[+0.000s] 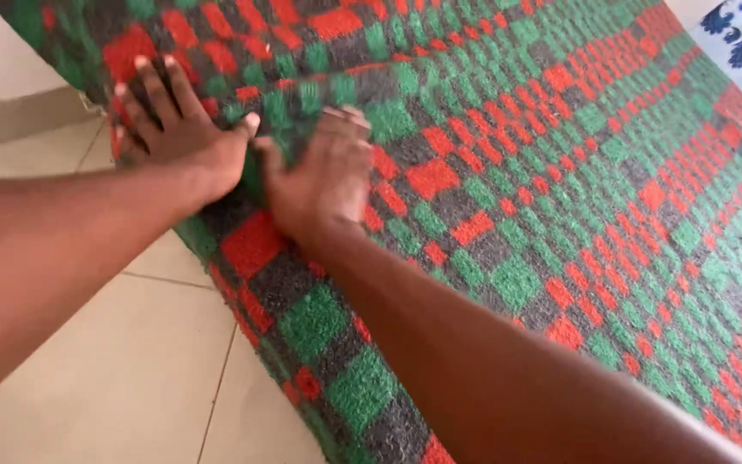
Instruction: The person makes a bed by smoothing a blanket across the mattress and tucking the edges around the sides by hand.
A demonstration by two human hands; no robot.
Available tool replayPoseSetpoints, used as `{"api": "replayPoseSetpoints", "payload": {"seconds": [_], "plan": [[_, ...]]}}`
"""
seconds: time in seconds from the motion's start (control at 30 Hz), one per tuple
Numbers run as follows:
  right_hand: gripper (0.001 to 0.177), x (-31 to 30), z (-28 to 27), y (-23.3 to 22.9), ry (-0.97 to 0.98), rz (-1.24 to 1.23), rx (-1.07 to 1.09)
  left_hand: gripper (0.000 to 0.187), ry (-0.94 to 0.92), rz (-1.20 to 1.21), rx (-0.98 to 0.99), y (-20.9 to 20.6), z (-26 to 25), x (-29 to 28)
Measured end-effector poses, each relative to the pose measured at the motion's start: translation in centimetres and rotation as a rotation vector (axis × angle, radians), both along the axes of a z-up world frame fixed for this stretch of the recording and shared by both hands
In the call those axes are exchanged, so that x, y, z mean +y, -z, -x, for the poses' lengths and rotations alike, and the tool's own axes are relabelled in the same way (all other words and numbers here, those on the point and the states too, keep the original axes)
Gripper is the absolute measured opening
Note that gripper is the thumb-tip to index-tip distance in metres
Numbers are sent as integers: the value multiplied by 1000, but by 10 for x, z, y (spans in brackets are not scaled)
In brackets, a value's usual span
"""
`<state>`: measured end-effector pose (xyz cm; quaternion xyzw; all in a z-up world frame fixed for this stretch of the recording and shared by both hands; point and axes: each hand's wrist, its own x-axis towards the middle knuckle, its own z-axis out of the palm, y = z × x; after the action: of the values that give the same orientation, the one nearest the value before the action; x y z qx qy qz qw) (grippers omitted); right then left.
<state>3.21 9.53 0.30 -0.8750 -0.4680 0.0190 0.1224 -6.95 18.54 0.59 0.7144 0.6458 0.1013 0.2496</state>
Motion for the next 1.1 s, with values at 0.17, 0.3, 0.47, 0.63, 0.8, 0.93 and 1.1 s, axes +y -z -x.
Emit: {"api": "replayPoseSetpoints", "payload": {"seconds": [0.17, 0.3, 0.47, 0.63, 0.8, 0.93, 1.1], "plan": [[96, 8, -22, -8, -435, -94, 45, 81, 180, -183, -27, -1, 15, 15], [85, -48, -36, -10, -142, -342, 176, 53, 381, -284, -33, 14, 3, 19], [77, -8, -15, 14, 197, -208, -120, 66, 458, -468, -117, 39, -6, 17], [76, 32, -11, 1, -146, -156, -95, 53, 394, -223, -130, 15, -4, 33], [79, 34, -58, -36, -107, -285, 175, 56, 306, -116, -2, -7, -19, 62], [88, 82, -97, -36, -59, -156, 117, 87, 316, -337, -45, 11, -35, 86], [94, 155, -66, -14, 108, -19, -70, 91, 136, -467, -79, 21, -44, 131]]}}
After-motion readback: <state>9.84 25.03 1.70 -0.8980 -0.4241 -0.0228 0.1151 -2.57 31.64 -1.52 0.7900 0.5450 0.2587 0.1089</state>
